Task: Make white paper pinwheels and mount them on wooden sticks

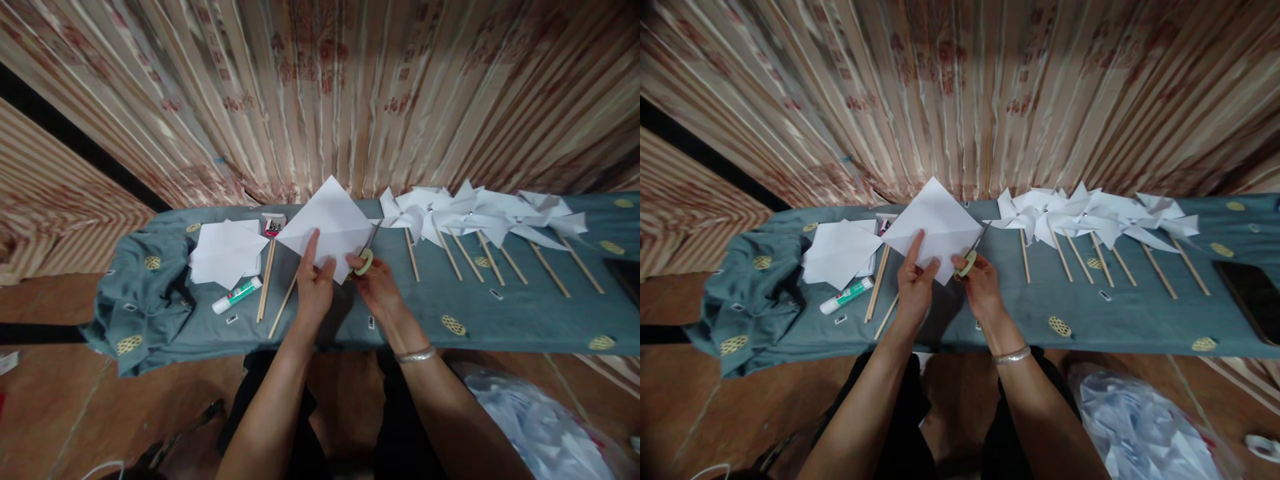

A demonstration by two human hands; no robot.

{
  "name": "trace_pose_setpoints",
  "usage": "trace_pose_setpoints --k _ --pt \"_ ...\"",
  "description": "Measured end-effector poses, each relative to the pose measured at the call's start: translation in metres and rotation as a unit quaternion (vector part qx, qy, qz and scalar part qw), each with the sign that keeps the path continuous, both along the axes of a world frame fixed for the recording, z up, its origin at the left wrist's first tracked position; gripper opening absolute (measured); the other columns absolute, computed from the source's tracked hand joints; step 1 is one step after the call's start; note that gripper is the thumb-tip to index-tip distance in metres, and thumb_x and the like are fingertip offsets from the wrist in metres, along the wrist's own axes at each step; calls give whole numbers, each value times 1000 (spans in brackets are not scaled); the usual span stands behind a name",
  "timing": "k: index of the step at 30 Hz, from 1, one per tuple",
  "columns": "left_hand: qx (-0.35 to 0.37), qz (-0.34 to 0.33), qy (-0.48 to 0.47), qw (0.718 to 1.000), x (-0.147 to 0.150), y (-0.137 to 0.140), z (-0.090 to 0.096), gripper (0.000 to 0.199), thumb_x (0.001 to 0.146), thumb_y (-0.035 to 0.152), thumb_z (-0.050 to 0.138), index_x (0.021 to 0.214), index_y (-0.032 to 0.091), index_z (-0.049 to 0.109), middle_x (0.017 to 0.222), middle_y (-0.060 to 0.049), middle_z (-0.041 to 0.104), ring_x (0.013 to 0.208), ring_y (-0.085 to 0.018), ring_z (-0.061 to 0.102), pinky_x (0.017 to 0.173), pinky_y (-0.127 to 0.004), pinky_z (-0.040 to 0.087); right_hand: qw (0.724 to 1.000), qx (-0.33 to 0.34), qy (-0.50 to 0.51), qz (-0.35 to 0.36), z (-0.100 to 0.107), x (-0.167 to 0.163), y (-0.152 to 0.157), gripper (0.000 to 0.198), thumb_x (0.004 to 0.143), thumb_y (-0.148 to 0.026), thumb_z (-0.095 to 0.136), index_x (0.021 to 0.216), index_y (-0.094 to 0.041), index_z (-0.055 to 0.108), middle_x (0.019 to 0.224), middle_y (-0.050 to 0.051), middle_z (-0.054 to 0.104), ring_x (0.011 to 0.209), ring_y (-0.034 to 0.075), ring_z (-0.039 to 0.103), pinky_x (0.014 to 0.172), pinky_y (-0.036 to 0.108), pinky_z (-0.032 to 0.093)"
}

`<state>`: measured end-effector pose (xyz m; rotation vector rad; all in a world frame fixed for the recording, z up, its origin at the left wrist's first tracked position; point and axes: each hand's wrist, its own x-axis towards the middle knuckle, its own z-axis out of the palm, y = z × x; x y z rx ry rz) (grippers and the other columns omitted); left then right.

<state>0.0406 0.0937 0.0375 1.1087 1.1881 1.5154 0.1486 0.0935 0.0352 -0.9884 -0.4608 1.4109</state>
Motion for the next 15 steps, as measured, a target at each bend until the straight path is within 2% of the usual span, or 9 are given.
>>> trace_pose_setpoints --k 3,5,7,8,10,12,15 --pt "-11 -8 -27 1000 -11 4 3 52 75 28 72 126 20 64 130 -8 65 111 -22 62 93 -31 50 998 28 -53 23 2 9 0 31 54 -32 88 75 -20 69 74 0 71 72 16 65 64 28 52" --pt "-25 7 -25 999 -19 6 4 49 75 28 75 122 20 67 115 -7 71 90 -16 65 77 -25 52 994 40 -93 42 4 17 -1 34 54 -34 89 78 -20 69 73 -1 71 71 15 65 65 29 52" --pt "-40 19 -12 999 -27 8 4 53 73 30 77 124 20 66 89 -3 73 62 -9 55 58 -20 45 989 33 -131 53 5 24 -6 40 53 -36 90 85 -22 71 72 -2 70 68 15 65 63 29 52" --pt "-45 22 -10 999 -30 8 5 57 73 31 78 127 19 64 75 1 69 52 -7 47 51 -19 40 987 25 -148 58 6 27 -9 44 53 -37 91 89 -23 71 72 -3 71 67 15 66 62 28 52" --pt "-47 31 -19 998 -36 9 6 64 73 33 78 133 19 59 60 6 59 45 -5 34 45 -19 32 981 9 -173 89 8 33 -19 46 57 -43 89 95 -23 71 75 0 72 67 15 67 59 28 52" --pt "-39 48 -31 998 -41 11 8 69 73 32 79 137 19 55 60 6 57 45 -5 32 44 -19 32 969 4 -194 150 8 36 -32 47 63 -48 85 99 -21 71 81 3 74 68 16 68 56 27 50" --pt "-33 64 -20 997 -44 12 9 71 73 29 79 139 20 53 68 4 64 46 -5 34 43 -18 32 941 -2 -191 280 4 39 -51 54 69 -57 78 103 -17 71 85 8 75 64 16 68 49 24 44"
